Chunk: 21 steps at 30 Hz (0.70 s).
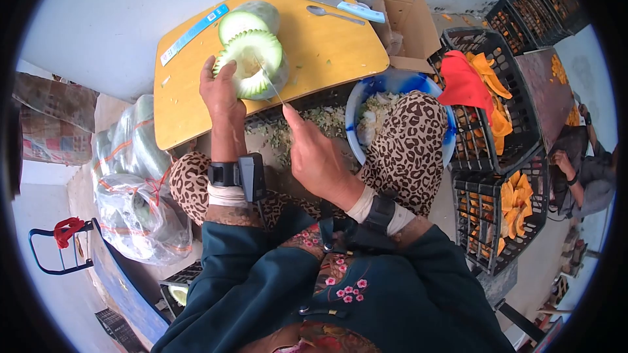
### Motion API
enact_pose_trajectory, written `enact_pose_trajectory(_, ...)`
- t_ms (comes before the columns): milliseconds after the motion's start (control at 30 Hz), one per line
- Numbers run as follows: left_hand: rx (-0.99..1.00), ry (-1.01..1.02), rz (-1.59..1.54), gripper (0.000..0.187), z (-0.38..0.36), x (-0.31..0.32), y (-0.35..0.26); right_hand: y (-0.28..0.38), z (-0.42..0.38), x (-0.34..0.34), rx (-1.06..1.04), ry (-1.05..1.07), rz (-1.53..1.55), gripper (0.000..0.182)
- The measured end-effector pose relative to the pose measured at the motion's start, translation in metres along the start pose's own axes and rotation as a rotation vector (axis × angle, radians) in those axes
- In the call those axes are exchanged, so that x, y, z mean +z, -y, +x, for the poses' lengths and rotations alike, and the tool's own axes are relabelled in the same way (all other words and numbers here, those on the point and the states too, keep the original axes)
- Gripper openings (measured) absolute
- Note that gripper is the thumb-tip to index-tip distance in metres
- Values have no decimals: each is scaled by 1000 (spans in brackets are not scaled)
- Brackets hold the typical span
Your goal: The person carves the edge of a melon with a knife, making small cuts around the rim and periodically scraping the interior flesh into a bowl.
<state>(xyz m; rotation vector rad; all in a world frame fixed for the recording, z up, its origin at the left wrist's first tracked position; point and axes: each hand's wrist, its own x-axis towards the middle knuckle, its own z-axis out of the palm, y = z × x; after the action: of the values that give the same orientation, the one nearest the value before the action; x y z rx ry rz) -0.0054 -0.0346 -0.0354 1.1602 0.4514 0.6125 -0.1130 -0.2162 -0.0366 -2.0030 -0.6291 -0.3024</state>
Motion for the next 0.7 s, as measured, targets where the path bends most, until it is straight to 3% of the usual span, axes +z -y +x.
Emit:
enact_pose_trajectory(67, -6, -1, 3, 58, 0, 1, -2, -6, -11, -3, -19, -27, 115, 54)
enact_pose_trajectory(167, -6, 8, 12, 59, -1, 0, -3, -16, -29, -20, 107, 98, 173, 51)
enact_pose_trajectory(300, -30, 37, -23, 60, 0, -1, -3, -21, -49, -39, 105, 180, 215, 51)
enact_pose_trajectory(533, -13, 42, 36, 58, -2, -2, -5, -17, -38, -41, 127, -49, 114, 50)
enact_pose_trajectory(700, -28, 62, -11, 61, -3, -2, -5, 4, -18, -43, 104, 24, 125, 47)
